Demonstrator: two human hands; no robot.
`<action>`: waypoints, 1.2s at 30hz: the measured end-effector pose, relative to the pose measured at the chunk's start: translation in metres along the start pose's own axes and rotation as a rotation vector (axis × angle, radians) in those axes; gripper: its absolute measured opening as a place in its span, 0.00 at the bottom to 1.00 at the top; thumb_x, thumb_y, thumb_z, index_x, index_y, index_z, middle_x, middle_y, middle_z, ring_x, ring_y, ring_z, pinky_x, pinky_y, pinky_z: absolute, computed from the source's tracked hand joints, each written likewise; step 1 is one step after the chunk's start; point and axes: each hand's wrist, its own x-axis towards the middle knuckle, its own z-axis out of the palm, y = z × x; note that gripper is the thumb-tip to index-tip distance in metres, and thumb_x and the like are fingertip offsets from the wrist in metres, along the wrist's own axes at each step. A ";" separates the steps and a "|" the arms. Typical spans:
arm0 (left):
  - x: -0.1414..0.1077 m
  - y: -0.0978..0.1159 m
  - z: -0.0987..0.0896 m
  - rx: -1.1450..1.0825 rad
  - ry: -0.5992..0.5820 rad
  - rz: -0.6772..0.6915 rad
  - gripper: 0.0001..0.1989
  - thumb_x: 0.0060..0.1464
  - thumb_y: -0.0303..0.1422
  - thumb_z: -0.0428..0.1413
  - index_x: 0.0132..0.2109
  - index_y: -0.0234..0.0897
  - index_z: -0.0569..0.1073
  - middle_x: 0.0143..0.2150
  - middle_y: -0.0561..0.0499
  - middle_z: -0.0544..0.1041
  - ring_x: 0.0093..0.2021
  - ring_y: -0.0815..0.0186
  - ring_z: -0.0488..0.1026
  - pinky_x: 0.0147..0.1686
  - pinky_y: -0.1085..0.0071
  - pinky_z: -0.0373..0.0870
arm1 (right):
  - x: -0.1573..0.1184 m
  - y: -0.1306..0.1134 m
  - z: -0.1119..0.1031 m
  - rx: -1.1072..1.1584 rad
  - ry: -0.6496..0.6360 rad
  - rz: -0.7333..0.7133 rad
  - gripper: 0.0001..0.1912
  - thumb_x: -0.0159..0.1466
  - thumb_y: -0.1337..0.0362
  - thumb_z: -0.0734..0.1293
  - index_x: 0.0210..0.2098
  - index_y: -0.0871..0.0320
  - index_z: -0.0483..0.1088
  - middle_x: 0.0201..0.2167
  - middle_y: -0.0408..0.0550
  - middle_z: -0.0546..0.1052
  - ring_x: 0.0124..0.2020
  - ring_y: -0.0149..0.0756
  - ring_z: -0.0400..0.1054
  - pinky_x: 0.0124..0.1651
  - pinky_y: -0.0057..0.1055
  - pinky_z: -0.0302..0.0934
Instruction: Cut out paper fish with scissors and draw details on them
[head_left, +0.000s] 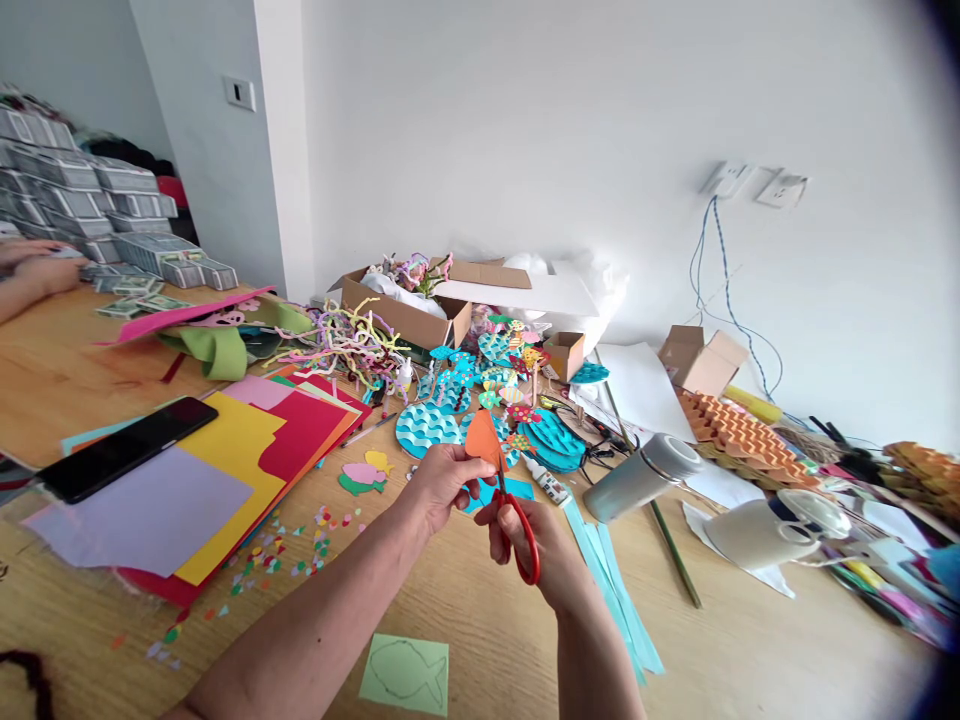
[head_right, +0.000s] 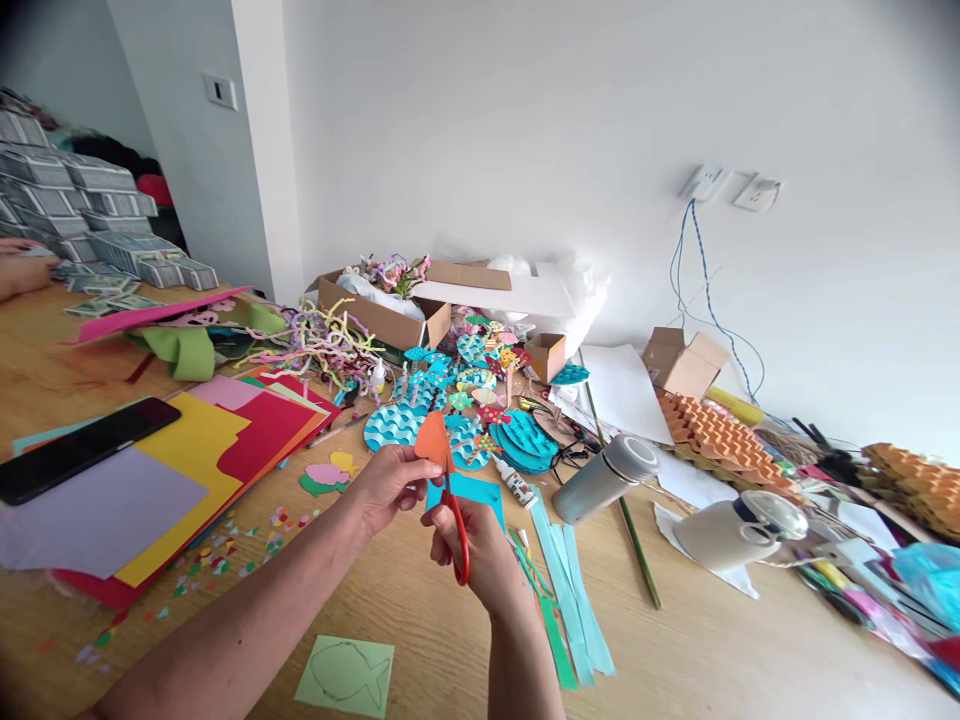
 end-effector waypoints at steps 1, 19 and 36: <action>0.000 0.000 0.000 0.004 -0.002 0.002 0.10 0.33 0.33 0.62 0.25 0.31 0.72 0.23 0.51 0.72 0.16 0.76 0.60 0.13 0.78 0.46 | 0.000 0.000 0.000 -0.003 0.000 0.001 0.34 0.56 0.34 0.59 0.31 0.61 0.70 0.17 0.43 0.69 0.20 0.32 0.61 0.24 0.29 0.55; 0.001 0.001 -0.004 0.016 -0.022 0.000 0.09 0.33 0.33 0.61 0.23 0.31 0.72 0.22 0.51 0.73 0.16 0.76 0.60 0.12 0.78 0.45 | 0.000 0.001 -0.001 0.004 -0.014 0.031 0.34 0.56 0.33 0.59 0.30 0.61 0.68 0.15 0.42 0.67 0.17 0.29 0.57 0.21 0.27 0.50; 0.002 0.000 -0.007 0.033 -0.045 0.002 0.10 0.34 0.33 0.61 0.24 0.30 0.73 0.22 0.51 0.73 0.16 0.77 0.59 0.13 0.78 0.45 | -0.001 0.000 -0.001 0.008 -0.011 0.036 0.34 0.55 0.33 0.60 0.30 0.62 0.69 0.15 0.42 0.68 0.18 0.28 0.58 0.22 0.26 0.51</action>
